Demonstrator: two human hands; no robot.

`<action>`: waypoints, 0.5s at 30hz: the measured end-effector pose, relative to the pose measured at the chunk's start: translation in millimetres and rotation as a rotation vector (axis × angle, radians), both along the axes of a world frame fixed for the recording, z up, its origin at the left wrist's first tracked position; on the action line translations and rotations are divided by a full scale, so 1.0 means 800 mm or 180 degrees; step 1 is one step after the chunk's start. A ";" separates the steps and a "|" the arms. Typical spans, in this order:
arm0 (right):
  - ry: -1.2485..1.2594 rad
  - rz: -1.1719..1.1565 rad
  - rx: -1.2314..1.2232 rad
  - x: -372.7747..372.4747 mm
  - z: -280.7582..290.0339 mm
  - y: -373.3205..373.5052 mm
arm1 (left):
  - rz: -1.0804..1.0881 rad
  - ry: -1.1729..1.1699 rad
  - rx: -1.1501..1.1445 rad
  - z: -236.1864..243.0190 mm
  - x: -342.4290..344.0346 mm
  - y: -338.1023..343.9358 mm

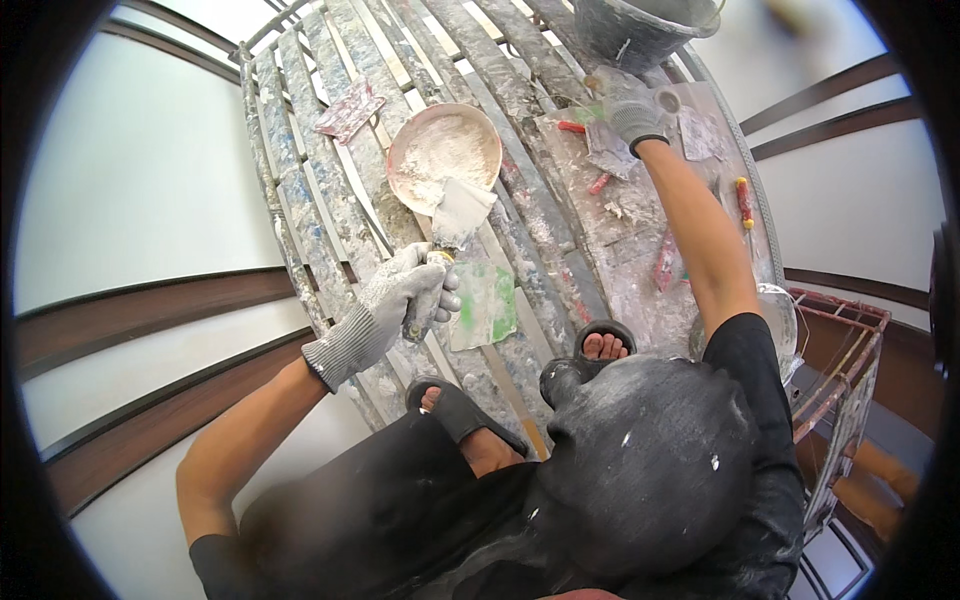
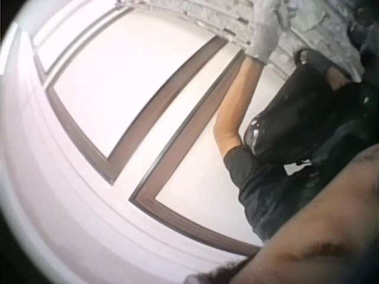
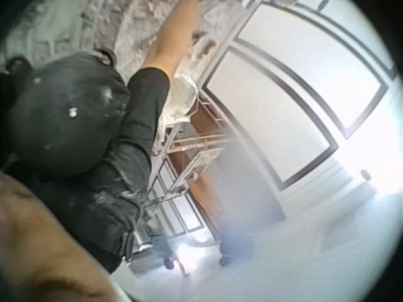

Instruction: The person mixes putty in a bowl using a spatula, transfers the mixture onto a plastic spreader, and applies the putty to the wall surface along the decorative ceiling molding.

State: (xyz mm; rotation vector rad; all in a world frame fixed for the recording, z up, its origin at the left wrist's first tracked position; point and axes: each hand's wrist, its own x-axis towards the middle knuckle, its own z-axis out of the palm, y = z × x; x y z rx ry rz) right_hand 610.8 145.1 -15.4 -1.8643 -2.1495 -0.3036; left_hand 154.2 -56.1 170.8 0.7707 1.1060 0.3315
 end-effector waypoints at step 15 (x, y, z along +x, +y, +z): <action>0.2203 -0.0689 -0.0894 -0.055 0.240 -0.254 | -0.0093 -0.0662 -0.0002 -0.089 0.182 -0.005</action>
